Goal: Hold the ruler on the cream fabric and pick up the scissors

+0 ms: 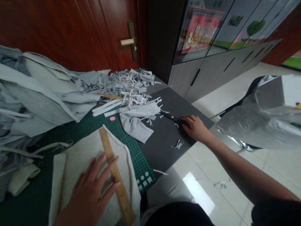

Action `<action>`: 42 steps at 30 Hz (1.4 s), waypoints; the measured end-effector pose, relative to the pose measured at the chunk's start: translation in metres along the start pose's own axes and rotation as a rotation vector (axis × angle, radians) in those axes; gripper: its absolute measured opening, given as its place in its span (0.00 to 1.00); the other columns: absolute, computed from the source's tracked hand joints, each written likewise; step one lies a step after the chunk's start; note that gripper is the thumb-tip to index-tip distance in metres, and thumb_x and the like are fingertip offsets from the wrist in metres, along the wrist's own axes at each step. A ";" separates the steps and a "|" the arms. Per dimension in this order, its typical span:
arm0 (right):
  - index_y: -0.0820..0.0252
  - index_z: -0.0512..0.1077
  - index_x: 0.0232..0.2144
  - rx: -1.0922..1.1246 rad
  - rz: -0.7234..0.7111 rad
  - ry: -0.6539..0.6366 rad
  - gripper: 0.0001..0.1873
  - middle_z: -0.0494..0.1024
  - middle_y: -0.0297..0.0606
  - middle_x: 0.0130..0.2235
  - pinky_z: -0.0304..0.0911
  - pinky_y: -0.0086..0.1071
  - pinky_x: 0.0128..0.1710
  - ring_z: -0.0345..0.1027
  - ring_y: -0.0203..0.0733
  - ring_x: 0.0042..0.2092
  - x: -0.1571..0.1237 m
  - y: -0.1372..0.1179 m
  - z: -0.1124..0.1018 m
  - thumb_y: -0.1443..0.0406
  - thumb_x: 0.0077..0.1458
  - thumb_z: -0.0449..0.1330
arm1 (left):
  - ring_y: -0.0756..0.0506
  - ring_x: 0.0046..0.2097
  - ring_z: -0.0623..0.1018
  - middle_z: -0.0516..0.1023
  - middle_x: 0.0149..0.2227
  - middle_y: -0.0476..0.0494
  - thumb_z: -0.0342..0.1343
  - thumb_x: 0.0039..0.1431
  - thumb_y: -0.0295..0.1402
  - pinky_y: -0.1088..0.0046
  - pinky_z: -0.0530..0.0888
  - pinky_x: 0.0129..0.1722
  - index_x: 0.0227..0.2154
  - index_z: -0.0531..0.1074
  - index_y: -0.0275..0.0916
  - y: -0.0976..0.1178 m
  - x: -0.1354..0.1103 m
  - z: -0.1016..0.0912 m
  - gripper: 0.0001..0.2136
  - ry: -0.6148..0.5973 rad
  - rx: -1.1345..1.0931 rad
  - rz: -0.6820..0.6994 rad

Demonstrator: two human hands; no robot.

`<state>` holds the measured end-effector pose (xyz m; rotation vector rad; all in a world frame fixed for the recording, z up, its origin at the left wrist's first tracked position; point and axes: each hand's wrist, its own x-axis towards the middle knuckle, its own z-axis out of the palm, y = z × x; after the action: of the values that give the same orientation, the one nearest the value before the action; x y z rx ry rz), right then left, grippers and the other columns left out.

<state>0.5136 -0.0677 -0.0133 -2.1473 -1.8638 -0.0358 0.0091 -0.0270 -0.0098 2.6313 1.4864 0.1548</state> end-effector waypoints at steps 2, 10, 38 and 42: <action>0.65 0.75 0.60 0.003 -0.046 -0.001 0.23 0.73 0.52 0.56 0.65 0.50 0.59 0.67 0.58 0.55 -0.006 0.004 0.000 0.62 0.69 0.54 | 0.28 0.75 0.60 0.61 0.75 0.47 0.47 0.68 0.46 0.32 0.68 0.65 0.70 0.65 0.62 0.021 -0.007 0.005 0.27 -0.013 0.043 0.029; 0.63 0.75 0.53 -0.096 0.019 -0.062 0.25 0.75 0.51 0.47 0.68 0.48 0.51 0.70 0.61 0.49 -0.025 -0.011 -0.004 0.50 0.65 0.64 | 0.25 0.76 0.56 0.56 0.77 0.41 0.44 0.73 0.40 0.26 0.58 0.67 0.72 0.62 0.55 0.057 -0.014 0.001 0.27 0.038 0.150 0.011; 0.63 0.83 0.46 2.151 0.343 -0.872 0.19 0.76 0.46 0.41 0.65 0.29 0.32 0.65 0.40 0.33 -0.104 -0.142 -0.047 0.57 0.57 0.70 | 0.25 0.77 0.55 0.55 0.77 0.39 0.45 0.74 0.42 0.28 0.57 0.69 0.72 0.62 0.52 0.074 -0.016 -0.007 0.26 -0.010 0.127 -0.057; 0.62 0.81 0.50 2.288 0.191 -1.022 0.21 0.74 0.42 0.38 0.65 0.25 0.32 0.65 0.36 0.32 -0.106 -0.161 -0.028 0.60 0.58 0.75 | 0.25 0.77 0.55 0.54 0.77 0.39 0.46 0.75 0.42 0.27 0.57 0.68 0.72 0.62 0.53 0.075 -0.018 -0.006 0.25 -0.001 0.130 -0.058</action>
<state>0.3449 -0.1579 0.0244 -0.3821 -0.5324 2.1258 0.0621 -0.0801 0.0072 2.6830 1.6227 0.0535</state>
